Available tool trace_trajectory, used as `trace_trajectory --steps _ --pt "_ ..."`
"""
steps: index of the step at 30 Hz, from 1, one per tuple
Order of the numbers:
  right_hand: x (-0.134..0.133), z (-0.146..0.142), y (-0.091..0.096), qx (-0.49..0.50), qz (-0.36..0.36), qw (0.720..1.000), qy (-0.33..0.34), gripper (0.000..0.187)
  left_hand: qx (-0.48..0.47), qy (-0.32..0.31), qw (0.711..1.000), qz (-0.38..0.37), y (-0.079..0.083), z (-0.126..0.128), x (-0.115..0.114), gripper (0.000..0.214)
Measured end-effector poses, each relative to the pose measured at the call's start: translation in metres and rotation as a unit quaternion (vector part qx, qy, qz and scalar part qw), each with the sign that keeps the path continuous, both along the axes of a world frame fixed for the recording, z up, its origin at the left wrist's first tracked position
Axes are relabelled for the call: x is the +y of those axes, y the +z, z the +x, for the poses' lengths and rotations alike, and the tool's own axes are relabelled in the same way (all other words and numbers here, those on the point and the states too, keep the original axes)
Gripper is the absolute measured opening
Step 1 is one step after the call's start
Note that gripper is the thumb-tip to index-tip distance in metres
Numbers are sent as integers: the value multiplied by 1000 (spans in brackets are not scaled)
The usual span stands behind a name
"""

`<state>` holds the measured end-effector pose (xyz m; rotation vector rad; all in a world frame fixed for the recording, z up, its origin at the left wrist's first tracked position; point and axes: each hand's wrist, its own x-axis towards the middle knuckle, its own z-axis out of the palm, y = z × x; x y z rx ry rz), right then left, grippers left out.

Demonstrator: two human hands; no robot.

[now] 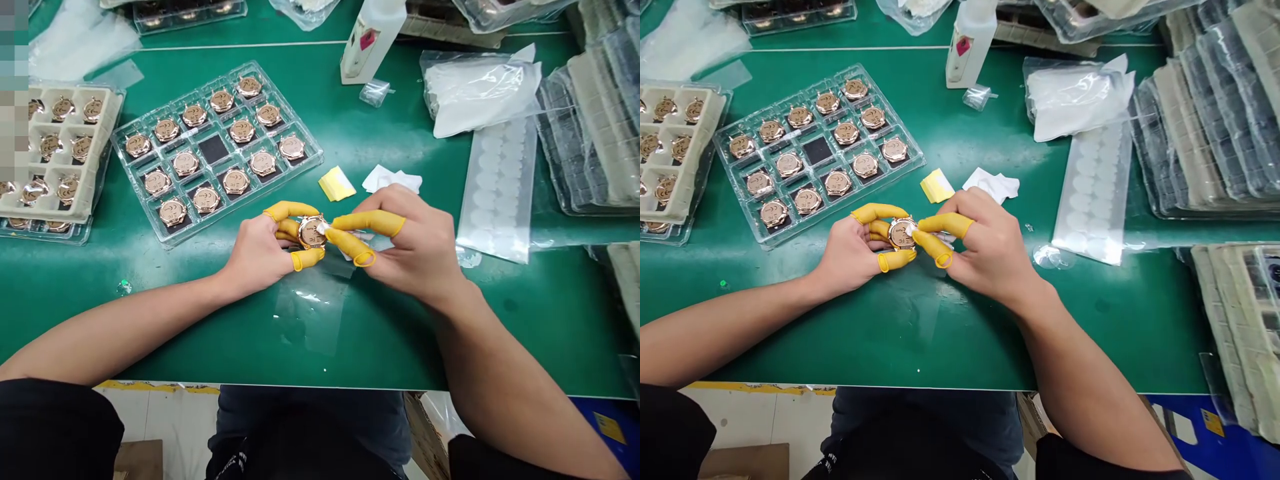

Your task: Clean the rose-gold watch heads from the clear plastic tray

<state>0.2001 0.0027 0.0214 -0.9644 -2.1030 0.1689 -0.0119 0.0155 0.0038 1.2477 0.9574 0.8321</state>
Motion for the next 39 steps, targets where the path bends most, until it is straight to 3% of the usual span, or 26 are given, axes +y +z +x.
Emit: trace_trajectory --steps 3,7,10,14,18,21,25,29,32,37,39 --pt "2 1 -2 4 18 999 26 14 5 -10 1000 4 0 0 0 56" --pt "3 -1 -5 15 20 1000 0 9 -11 14 1000 -15 2 0 0 57" --pt "4 -1 -6 20 6 999 35 7 -5 9 1000 -11 3 1 0 58" --pt "4 2 -7 29 -21 999 -20 7 -8 15 1000 -24 3 1 0 60" --pt "4 2 -8 33 -59 998 12 13 -12 9 999 -29 2 1 0 60" --pt "3 -2 -8 54 -69 995 -40 15 -13 10 999 -28 2 1 0 60" --pt "1 -4 -6 43 -105 994 1 16 -14 4 1000 -24 1 1 -2 59" --pt "-1 -6 -4 74 -90 993 -37 15 -29 26 999 -33 2 2 -3 59" --pt "-1 -8 -7 60 -103 993 -3 18 -31 31 998 -34 2 2 -3 60" --pt "7 7 -8 37 -84 985 -148 17 -13 38 999 -1 3 0 -3 57" --pt "11 21 -5 37 -92 981 -169 19 9 38 999 27 3 -1 -4 57"
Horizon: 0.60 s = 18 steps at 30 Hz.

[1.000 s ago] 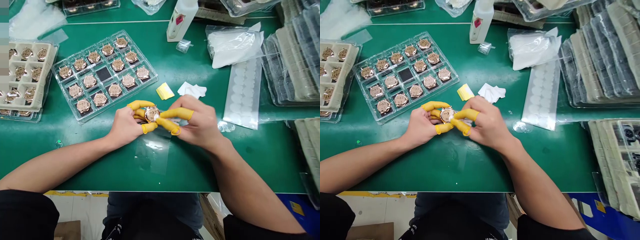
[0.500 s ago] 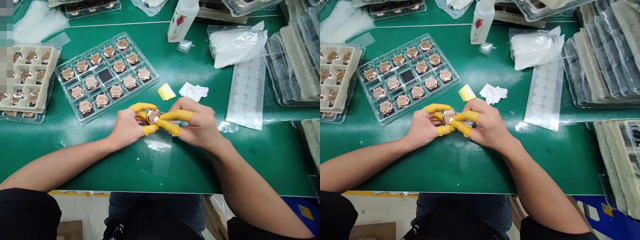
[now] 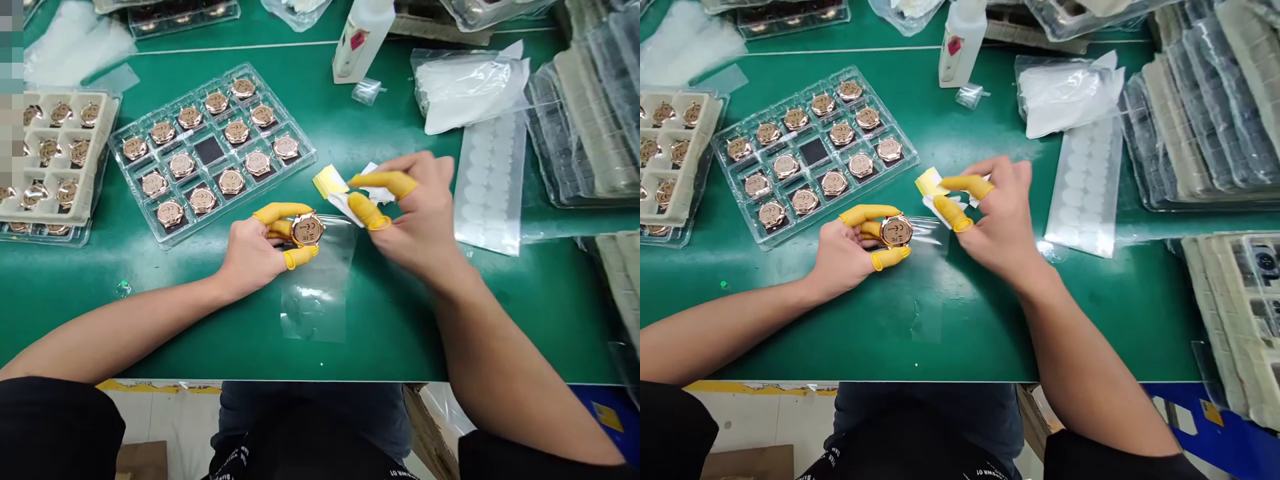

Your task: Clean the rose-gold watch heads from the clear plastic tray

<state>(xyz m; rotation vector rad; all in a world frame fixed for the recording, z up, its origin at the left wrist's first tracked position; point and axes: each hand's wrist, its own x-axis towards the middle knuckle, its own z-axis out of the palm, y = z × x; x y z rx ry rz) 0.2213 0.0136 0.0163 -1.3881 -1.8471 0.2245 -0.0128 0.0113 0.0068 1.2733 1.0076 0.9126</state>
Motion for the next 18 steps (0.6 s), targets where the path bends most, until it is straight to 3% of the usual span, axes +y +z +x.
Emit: trace_trajectory --steps 4,8,12,18 --pt "-2 15 9 45 -92 991 86 42 26 -3 998 56 -1 -3 -3 55" --pt "-6 6 16 82 -172 976 107 29 49 -10 993 111 -1 -5 -3 52" --pt "-5 5 21 99 -218 965 106 22 62 -13 991 120 0 -5 0 52" --pt "-2 14 23 74 -218 965 123 20 26 -22 992 125 -1 -4 5 55"
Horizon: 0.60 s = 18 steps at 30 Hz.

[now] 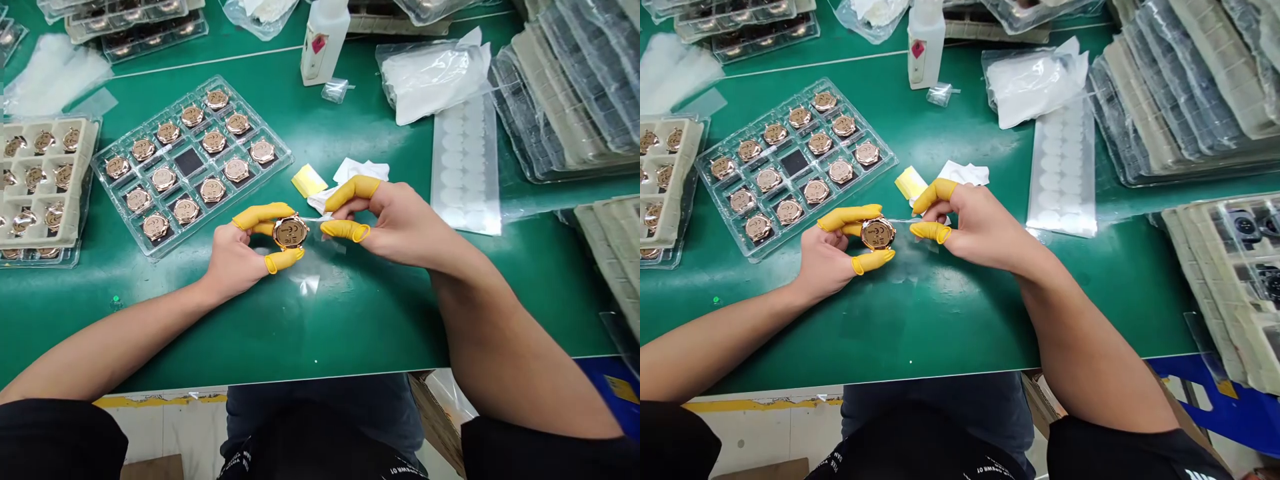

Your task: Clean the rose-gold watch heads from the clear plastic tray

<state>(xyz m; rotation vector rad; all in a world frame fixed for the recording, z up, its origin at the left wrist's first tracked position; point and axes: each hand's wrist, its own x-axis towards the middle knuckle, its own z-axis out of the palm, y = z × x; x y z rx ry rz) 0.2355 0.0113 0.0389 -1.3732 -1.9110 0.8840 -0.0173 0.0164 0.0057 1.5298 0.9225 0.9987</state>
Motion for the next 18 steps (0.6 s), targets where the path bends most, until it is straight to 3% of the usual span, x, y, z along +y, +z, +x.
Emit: trace_trajectory --steps 11,18 --pt "-1 1 -7 -47 52 997 20 15 2 -9 998 -69 1 2 -2 57" --pt "-3 2 -9 -102 161 982 10 6 -7 -8 992 -125 4 3 -1 58"
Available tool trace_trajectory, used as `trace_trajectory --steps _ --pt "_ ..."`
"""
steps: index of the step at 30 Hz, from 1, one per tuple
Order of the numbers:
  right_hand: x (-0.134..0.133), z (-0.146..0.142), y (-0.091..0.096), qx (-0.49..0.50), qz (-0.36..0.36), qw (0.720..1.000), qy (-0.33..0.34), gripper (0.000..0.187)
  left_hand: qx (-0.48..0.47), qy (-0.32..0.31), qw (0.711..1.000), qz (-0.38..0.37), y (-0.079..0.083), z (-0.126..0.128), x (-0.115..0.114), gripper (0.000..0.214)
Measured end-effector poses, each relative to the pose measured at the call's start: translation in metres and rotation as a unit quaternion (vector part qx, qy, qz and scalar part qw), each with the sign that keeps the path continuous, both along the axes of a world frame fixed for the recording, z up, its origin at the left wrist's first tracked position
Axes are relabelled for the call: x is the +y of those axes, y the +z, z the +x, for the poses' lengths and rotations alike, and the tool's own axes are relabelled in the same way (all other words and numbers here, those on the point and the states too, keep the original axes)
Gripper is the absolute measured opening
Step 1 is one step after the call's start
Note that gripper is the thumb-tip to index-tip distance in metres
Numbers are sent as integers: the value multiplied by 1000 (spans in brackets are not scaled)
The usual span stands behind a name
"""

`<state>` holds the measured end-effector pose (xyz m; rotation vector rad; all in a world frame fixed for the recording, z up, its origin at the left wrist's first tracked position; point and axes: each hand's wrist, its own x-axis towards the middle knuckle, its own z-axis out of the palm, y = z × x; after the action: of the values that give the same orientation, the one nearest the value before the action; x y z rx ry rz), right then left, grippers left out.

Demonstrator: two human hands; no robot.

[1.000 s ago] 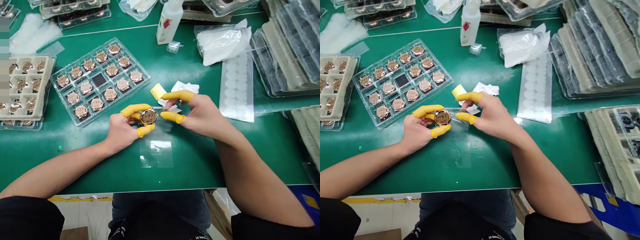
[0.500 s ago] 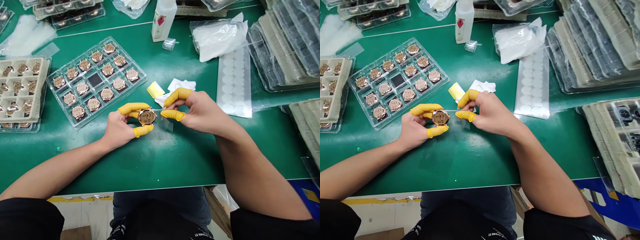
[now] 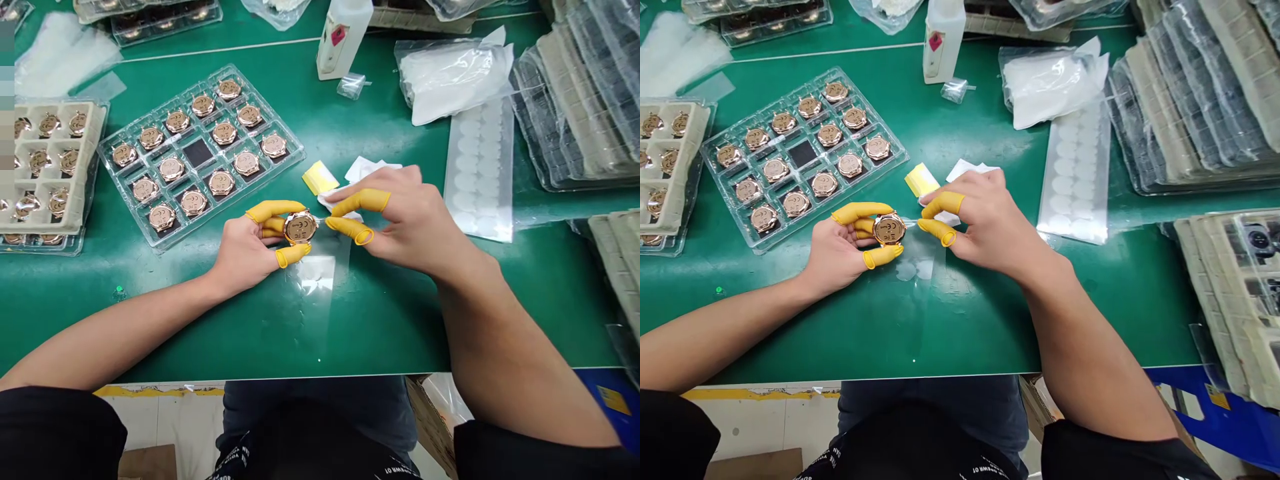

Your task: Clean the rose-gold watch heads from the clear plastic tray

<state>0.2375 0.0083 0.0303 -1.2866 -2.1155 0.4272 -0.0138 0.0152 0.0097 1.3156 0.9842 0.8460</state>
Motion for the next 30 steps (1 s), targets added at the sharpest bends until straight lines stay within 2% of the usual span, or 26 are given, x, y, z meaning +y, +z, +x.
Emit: trace_trajectory --steps 2,4,6,8,13,18,23,30 --pt "-2 -4 7 37 7 999 -5 14 -7 1 1000 -18 0 0 1 59" --pt "-5 -11 13 164 -2 986 -2 21 -11 2 999 -31 0 1 2 61" --pt "-9 -19 14 319 -33 947 -3 22 -10 -1 999 -36 -1 1 2 61" --pt "-13 -30 8 399 -83 913 -30 17 -9 -8 999 -35 -3 1 2 60" --pt "-22 -53 -11 352 -203 909 -91 16 -24 -15 999 -27 -5 1 1 59" --pt "-23 -64 -8 416 -273 857 -132 25 -21 -23 999 -13 -6 2 2 58" --pt "-25 -70 -8 439 -279 839 -159 34 -17 -24 1000 -9 -3 2 1 56" --pt "-28 -72 -14 427 -256 851 -167 34 -23 -24 999 -10 -4 3 1 55"
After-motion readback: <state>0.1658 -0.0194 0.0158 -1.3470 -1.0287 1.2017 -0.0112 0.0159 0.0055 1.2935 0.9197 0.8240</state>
